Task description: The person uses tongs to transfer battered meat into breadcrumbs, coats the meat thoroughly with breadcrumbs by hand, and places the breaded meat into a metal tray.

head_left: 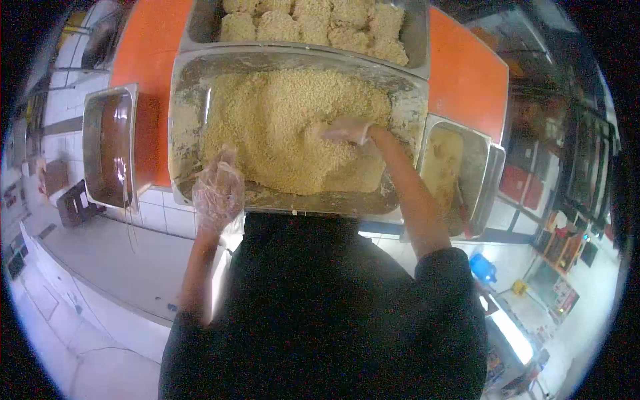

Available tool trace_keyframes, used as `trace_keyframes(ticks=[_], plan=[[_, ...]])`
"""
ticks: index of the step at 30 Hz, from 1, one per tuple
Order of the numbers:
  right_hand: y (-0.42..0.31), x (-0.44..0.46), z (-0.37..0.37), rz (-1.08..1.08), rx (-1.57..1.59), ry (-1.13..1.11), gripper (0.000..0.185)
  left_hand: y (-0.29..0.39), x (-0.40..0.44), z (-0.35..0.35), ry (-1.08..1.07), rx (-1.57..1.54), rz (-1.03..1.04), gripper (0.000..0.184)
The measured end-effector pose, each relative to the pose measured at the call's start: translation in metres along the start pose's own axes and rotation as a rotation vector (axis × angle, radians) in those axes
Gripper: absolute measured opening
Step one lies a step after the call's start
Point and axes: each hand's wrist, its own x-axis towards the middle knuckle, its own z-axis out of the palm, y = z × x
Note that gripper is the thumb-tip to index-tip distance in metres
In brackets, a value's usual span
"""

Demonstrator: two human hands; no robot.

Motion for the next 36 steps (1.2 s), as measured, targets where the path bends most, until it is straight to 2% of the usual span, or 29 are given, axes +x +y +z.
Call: trace_keyframes(ticks=[2, 3, 5, 6, 7, 9, 11, 12, 13, 14, 15, 16, 17, 19, 20, 21, 22, 23, 24, 26, 27, 29, 30, 31, 32, 33, 34, 35, 36], plan=[[-0.04, 0.012, -0.042, -0.082, -0.343, -0.151, 0.037, 0.001, -0.001, 0.002, 0.061, 0.014, -0.028, 0.032], [-0.087, 0.014, -0.072, 0.346, -0.031, -0.21, 0.039, -0.002, -0.005, 0.005, 0.071, 0.006, -0.051, 0.034], [-0.102, 0.006, -0.064, 0.769, 0.279, -0.264, 0.043, -0.01, -0.013, 0.017, 0.061, -0.019, -0.068, 0.035], [-0.072, -0.011, -0.024, 0.666, 0.295, -0.039, 0.04, -0.008, -0.014, 0.016, 0.056, -0.032, -0.07, 0.034], [-0.068, -0.022, -0.017, 0.611, 0.297, 0.069, 0.039, -0.006, -0.014, 0.015, 0.05, -0.045, -0.072, 0.034], [-0.08, -0.044, -0.02, 0.446, 0.309, 0.309, 0.031, 0.012, -0.003, -0.007, 0.064, -0.149, -0.351, 0.026], [-0.115, -0.059, -0.044, 0.337, 0.315, 0.433, 0.026, 0.006, -0.005, 0.002, 0.051, -0.149, -0.334, 0.024], [-0.138, -0.061, -0.059, 0.441, -0.058, 0.251, 0.028, 0.002, -0.007, 0.006, 0.025, -0.14, -0.304, 0.023], [-0.143, -0.066, -0.059, 0.493, -0.252, 0.164, 0.03, -0.002, -0.007, 0.01, 0.035, -0.143, -0.305, 0.023], [-0.147, -0.072, -0.057, 0.533, -0.447, 0.068, 0.031, -0.005, -0.005, 0.013, 0.105, -0.167, -0.203, 0.025], [-0.14, -0.083, -0.044, 0.535, -0.002, 0.34, 0.038, -0.007, -0.005, 0.015, 0.17, -0.189, -0.1, 0.027], [-0.139, -0.087, -0.041, 0.534, 0.222, 0.472, 0.041, -0.005, -0.002, 0.008, 0.179, -0.188, -0.096, 0.027], [-0.14, -0.09, -0.039, 0.509, 0.444, 0.611, 0.045, 0.001, 0.0, -0.005, 0.061, -0.149, -0.176, 0.027], [-0.145, -0.09, -0.043, 0.703, 0.411, 0.447, 0.047, 0.009, 0.003, -0.013, -0.049, -0.11, -0.249, 0.027], [-0.151, -0.088, -0.049, 0.765, 0.396, 0.392, 0.048, 0.01, 0.006, -0.013, 0.05, -0.066, -0.188, 0.027], [-0.16, -0.085, -0.055, 0.866, 0.537, 0.455, 0.04, 0.008, 0.007, -0.013, 0.152, -0.016, -0.127, 0.027], [-0.163, -0.083, -0.062, 0.905, 0.604, 0.493, 0.036, -0.002, -0.016, 0.019, -0.113, -0.144, -0.365, 0.028], [-0.164, -0.082, -0.066, 0.942, 0.67, 0.535, 0.033, 0.001, -0.01, 0.008, -0.091, -0.132, -0.363, 0.028], [-0.161, -0.085, -0.075, 0.493, 0.132, 0.763, 0.033, 0.006, -0.002, -0.001, 0.006, -0.145, -0.335, 0.028], [-0.162, -0.077, -0.098, 0.014, -0.412, 0.928, 0.034, 0.003, -0.002, -0.004, -0.015, -0.183, -0.343, 0.027], [-0.162, -0.077, -0.109, 0.264, -0.133, 0.847, 0.033, 0.001, -0.002, -0.006, -0.025, -0.202, -0.348, 0.026], [-0.191, -0.063, -0.167, 0.501, 0.141, 0.752, 0.033, -0.001, -0.004, -0.005, -0.003, -0.223, -0.306, 0.024], [-0.216, -0.044, -0.216, 0.796, 0.419, 0.757, 0.034, -0.002, -0.004, -0.006, 0.003, -0.221, -0.303, 0.024], [-0.221, -0.029, -0.25, 1.085, 0.703, 0.741, 0.034, -0.004, -0.003, -0.009, -0.027, -0.152, -0.194, 0.024], [-0.181, -0.022, -0.25, 1.009, 0.885, 0.842, 0.036, -0.006, -0.004, -0.011, -0.058, -0.081, -0.085, 0.024], [-0.156, -0.012, -0.258, 0.965, 0.975, 0.891, 0.037, -0.008, -0.007, -0.007, -0.053, -0.079, -0.085, 0.024], [-0.131, -0.002, -0.265, 0.92, 1.065, 0.939, 0.038, -0.008, -0.013, -0.001, -0.099, -0.162, -0.209, 0.024], [-0.123, 0.014, -0.277, 0.681, 1.244, 0.983, 0.04, -0.009, -0.017, 0.003, -0.145, -0.247, -0.333, 0.024], [-0.115, 0.028, -0.289, 0.429, 1.407, 1.014, 0.042, -0.009, -0.015, 0.002, -0.142, -0.248, -0.332, 0.024]])
